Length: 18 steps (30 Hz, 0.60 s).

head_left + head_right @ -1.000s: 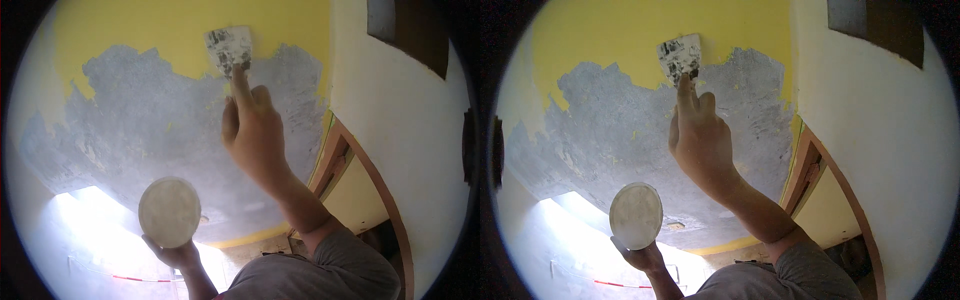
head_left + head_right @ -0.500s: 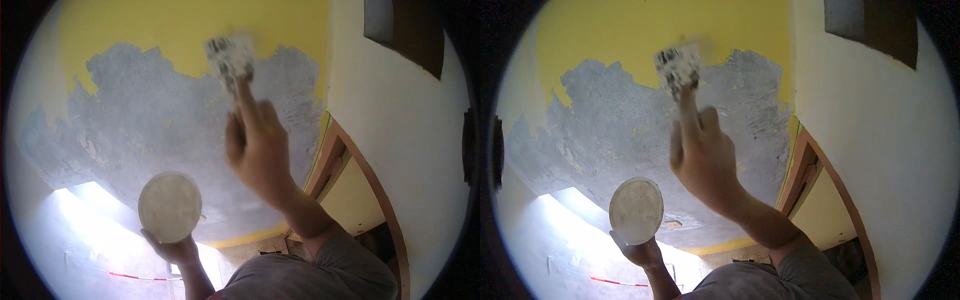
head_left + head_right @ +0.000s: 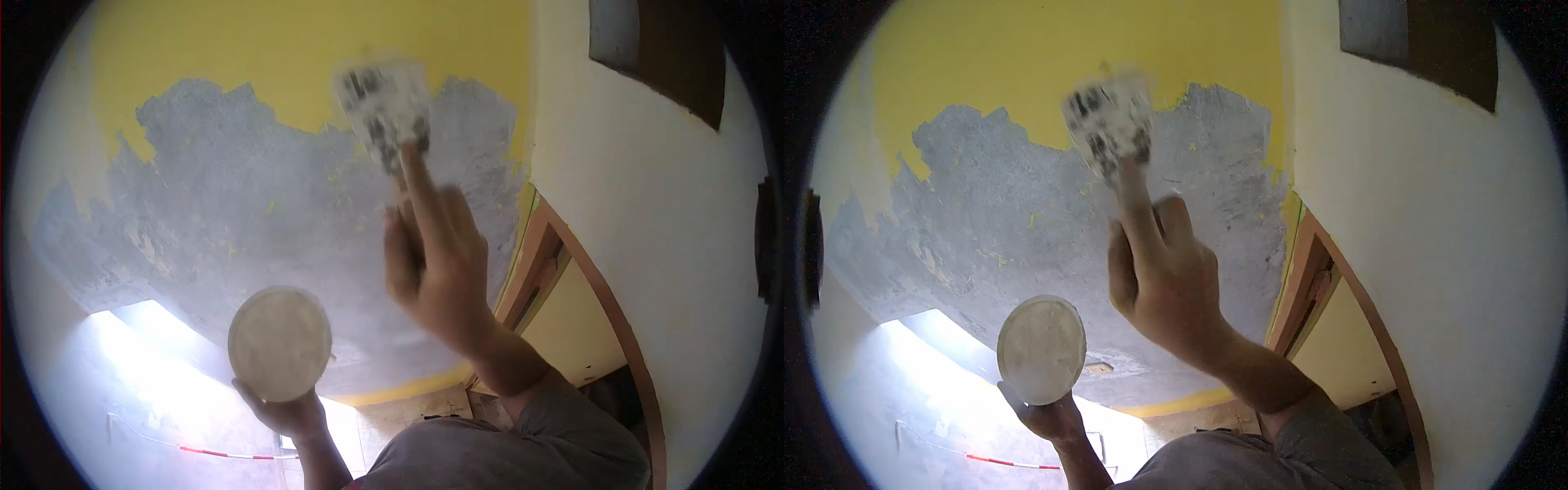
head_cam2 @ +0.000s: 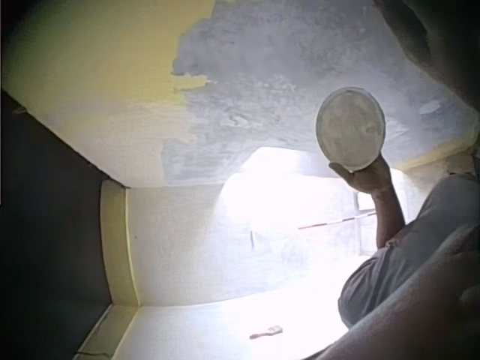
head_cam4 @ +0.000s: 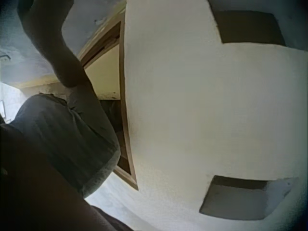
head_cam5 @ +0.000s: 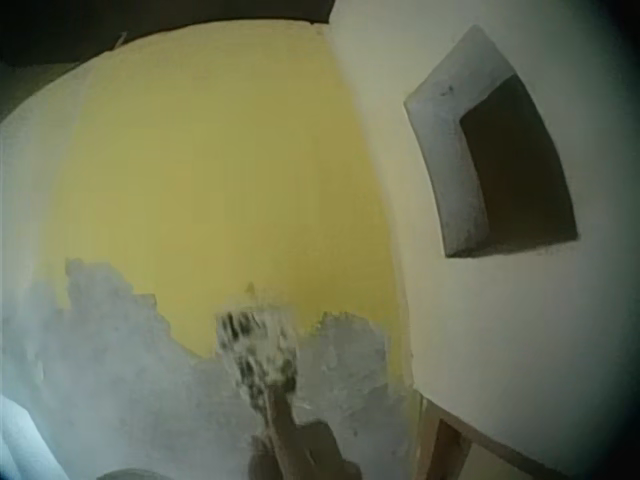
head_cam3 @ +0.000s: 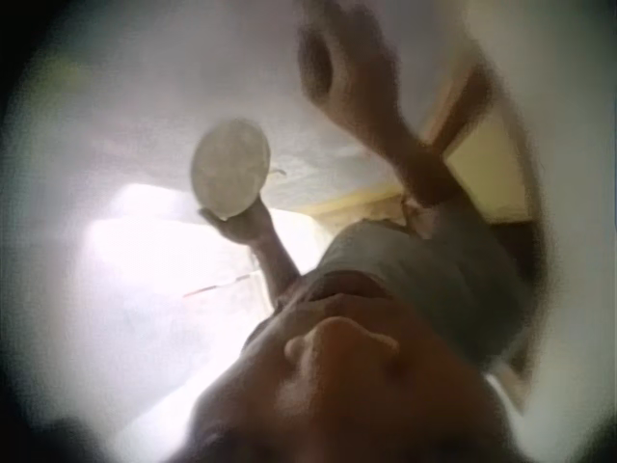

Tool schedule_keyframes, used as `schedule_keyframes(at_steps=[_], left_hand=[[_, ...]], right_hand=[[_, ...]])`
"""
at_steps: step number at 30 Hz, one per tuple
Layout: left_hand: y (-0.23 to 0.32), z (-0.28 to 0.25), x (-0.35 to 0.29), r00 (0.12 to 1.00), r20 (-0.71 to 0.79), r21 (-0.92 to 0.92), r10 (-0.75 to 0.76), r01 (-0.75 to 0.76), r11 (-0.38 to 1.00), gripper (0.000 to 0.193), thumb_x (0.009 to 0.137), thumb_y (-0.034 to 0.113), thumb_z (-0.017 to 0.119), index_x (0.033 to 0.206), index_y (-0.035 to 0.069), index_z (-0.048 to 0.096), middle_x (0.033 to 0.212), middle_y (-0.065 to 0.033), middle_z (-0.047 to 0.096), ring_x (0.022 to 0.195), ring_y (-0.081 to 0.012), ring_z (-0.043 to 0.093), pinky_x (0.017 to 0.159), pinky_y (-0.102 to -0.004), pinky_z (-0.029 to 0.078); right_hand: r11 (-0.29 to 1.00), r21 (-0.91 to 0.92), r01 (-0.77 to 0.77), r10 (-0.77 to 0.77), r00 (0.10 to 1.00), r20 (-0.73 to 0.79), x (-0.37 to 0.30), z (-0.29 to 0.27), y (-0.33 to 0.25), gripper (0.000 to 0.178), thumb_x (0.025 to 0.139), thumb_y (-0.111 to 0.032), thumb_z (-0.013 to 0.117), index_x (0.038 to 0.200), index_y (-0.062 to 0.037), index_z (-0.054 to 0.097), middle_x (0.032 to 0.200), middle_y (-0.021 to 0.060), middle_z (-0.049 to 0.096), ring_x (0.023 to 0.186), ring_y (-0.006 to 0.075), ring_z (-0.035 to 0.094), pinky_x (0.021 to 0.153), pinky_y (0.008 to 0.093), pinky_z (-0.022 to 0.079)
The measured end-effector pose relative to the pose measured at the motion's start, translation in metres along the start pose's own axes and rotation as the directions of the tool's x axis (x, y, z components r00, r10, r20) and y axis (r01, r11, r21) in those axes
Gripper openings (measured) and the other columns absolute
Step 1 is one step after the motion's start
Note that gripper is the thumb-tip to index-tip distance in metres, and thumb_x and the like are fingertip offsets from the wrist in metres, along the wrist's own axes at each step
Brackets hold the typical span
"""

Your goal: The person applies a white substance to a damaged wall using a putty knife and a circular plate as a hawk.

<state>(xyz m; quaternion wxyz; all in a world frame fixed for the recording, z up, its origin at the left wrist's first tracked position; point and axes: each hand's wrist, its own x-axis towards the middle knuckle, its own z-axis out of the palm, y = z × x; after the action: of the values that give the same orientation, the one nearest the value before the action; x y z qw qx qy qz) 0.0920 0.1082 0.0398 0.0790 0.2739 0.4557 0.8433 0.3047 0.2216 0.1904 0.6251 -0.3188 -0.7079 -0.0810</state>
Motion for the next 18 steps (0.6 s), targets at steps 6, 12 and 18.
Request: schedule_keyframes(at_steps=[6, 12, 18], left_hand=[[0.003, 0.005, -0.005, 0.995, -0.035, 0.15, 0.091, -0.085, 0.985, 0.051, 0.093, 0.033, 0.08, 0.122, -0.003, 0.061, 0.11, -0.0136, 0.059, 0.105, -0.0321, 0.063, 0.089, -0.0404, 0.051], [0.005, 0.008, -0.006, 0.95, 0.111, 0.386, 0.293, -0.313, 0.868, 0.054, 0.094, 0.036, 0.079, 0.126, -0.002, 0.056, 0.111, -0.012, 0.059, 0.108, -0.0282, 0.062, 0.092, -0.038, 0.05], [0.008, -0.001, -0.006, 0.972, 0.075, 0.424, 0.222, -0.232, 0.875, 0.05, 0.094, 0.032, 0.08, 0.121, -0.003, 0.057, 0.114, -0.0115, 0.059, 0.109, -0.0277, 0.062, 0.093, -0.0371, 0.05]], right_hand=[[0.97, -0.113, 0.216, -0.234, 0.954, -0.187, 0.015, 0.053, 0.038, 0.062, 0.098, -0.006, 0.061, 0.157, -0.0001, 0.043, 0.091, 0.01, 0.055, 0.07, 0.0176, 0.058, 0.053, 0.0307, 0.053], [0.966, -0.245, 0.087, -0.114, 0.989, -0.098, 0.013, 0.083, 0.063, 0.063, 0.098, -0.01, 0.062, 0.157, -0.0013, 0.042, 0.096, 0.0125, 0.057, 0.07, 0.0182, 0.062, 0.053, 0.0299, 0.056], [0.921, -0.385, 0.058, -0.033, 0.997, 0.07, -0.022, 0.084, 0.074, 0.065, 0.099, -0.011, 0.061, 0.16, -0.0037, 0.039, 0.093, 0.0118, 0.058, 0.069, 0.0193, 0.063, 0.054, 0.0318, 0.058]])
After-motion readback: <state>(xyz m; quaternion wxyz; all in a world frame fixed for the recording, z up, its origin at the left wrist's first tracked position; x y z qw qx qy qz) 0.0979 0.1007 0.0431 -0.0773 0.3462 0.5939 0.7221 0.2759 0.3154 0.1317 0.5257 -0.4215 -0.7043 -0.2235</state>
